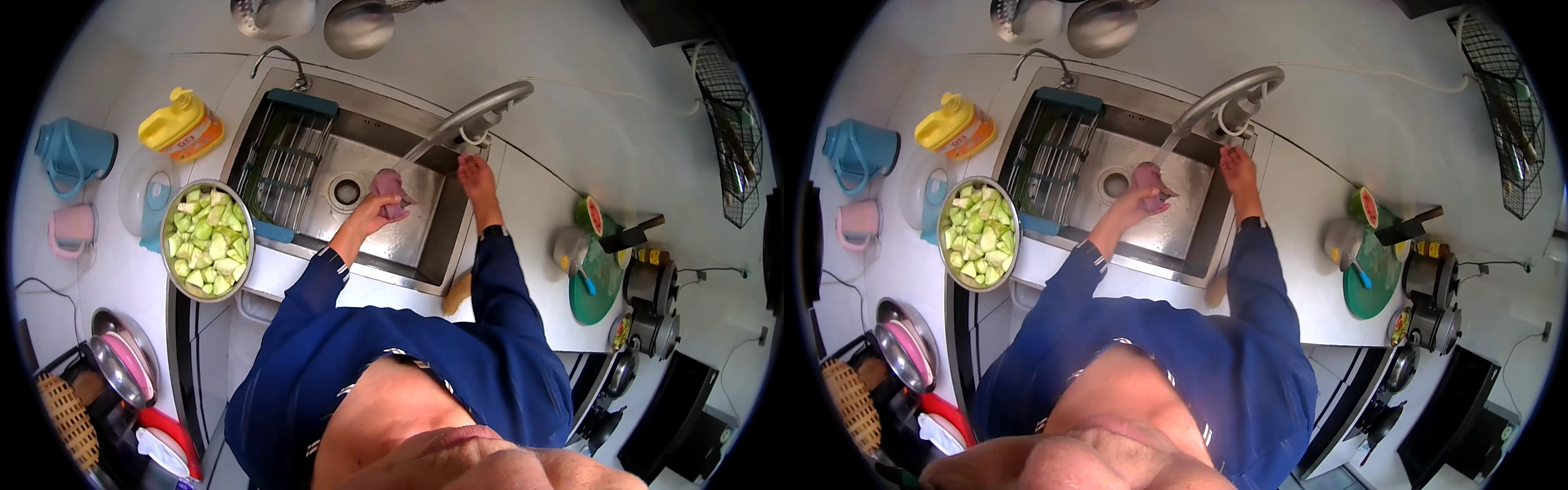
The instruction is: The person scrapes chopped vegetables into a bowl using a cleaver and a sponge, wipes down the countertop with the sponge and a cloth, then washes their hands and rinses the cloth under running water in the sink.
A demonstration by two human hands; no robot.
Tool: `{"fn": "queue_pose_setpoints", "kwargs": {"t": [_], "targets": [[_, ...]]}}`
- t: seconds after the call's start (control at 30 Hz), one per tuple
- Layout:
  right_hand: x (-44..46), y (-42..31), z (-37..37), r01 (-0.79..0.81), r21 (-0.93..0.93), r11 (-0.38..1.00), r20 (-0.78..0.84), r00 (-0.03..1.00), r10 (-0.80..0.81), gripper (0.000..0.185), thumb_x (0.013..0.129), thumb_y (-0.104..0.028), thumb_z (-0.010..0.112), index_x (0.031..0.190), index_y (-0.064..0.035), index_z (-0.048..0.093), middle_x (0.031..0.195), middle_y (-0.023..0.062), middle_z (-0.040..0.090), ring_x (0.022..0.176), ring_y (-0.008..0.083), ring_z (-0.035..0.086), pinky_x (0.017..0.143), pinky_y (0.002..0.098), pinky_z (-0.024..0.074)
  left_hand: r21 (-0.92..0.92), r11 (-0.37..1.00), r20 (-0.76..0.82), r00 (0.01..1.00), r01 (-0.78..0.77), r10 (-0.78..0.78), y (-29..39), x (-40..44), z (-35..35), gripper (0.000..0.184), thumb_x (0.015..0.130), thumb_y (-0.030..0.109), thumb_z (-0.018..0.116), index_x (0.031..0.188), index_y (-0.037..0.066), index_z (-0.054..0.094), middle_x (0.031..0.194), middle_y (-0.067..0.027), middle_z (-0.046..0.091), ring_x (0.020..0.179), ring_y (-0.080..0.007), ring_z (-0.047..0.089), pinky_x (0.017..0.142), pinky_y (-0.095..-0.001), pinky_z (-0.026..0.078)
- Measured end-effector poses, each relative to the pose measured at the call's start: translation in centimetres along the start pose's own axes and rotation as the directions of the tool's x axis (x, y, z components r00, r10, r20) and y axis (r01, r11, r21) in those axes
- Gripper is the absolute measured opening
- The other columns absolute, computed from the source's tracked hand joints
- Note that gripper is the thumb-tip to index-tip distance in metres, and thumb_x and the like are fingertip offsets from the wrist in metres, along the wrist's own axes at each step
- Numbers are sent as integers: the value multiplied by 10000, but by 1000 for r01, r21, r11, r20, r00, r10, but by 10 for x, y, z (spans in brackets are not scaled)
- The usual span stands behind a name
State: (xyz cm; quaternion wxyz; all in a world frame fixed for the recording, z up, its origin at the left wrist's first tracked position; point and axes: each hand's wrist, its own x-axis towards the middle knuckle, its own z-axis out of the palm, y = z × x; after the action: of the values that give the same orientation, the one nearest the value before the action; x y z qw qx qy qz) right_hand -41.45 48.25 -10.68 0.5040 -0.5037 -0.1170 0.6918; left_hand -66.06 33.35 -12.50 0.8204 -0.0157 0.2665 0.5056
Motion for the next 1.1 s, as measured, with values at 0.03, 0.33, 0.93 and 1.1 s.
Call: {"fn": "queue_pose_setpoints", "kwargs": {"t": [0.03,0.33,0.93,1.1], "targets": [[5,-8,-2,-45,-64,997,-15,999,45,139,920,-218,517,881,-87,537,850,30,609,803,164,596,602,262,445,-25,1000,25,1000,0,1,-2,8,-8,392,765,-12,637,1119,7,470,985,-131,566,877,-263,589,807,-447,530],[-22,-28,21,125,-449,885,60,992,-109,241,945,-265,458,872,-72,583,739,21,625,632,91,574,519,224,440,60,988,165,978,-142,130,4,12,-2,425,751,-21,634,1153,7,499,1011,-123,590,892,-224,586,801,-332,487],[-108,82,58,773,-456,-440,740,605,295,283,742,-162,581,969,-7,513,963,210,605,817,403,604,696,453,491,970,-200,167,975,-136,144,4,-13,33,195,700,213,655,816,62,611,769,-150,652,735,-298,644,602,-400,494],[-103,125,36,600,-780,-177,556,794,245,248,775,-204,558,876,22,563,894,263,623,816,389,618,731,426,493,843,-523,330,890,-127,315,-15,-7,-11,172,758,248,606,843,98,608,833,-141,654,772,-321,634,654,-428,494]]}}
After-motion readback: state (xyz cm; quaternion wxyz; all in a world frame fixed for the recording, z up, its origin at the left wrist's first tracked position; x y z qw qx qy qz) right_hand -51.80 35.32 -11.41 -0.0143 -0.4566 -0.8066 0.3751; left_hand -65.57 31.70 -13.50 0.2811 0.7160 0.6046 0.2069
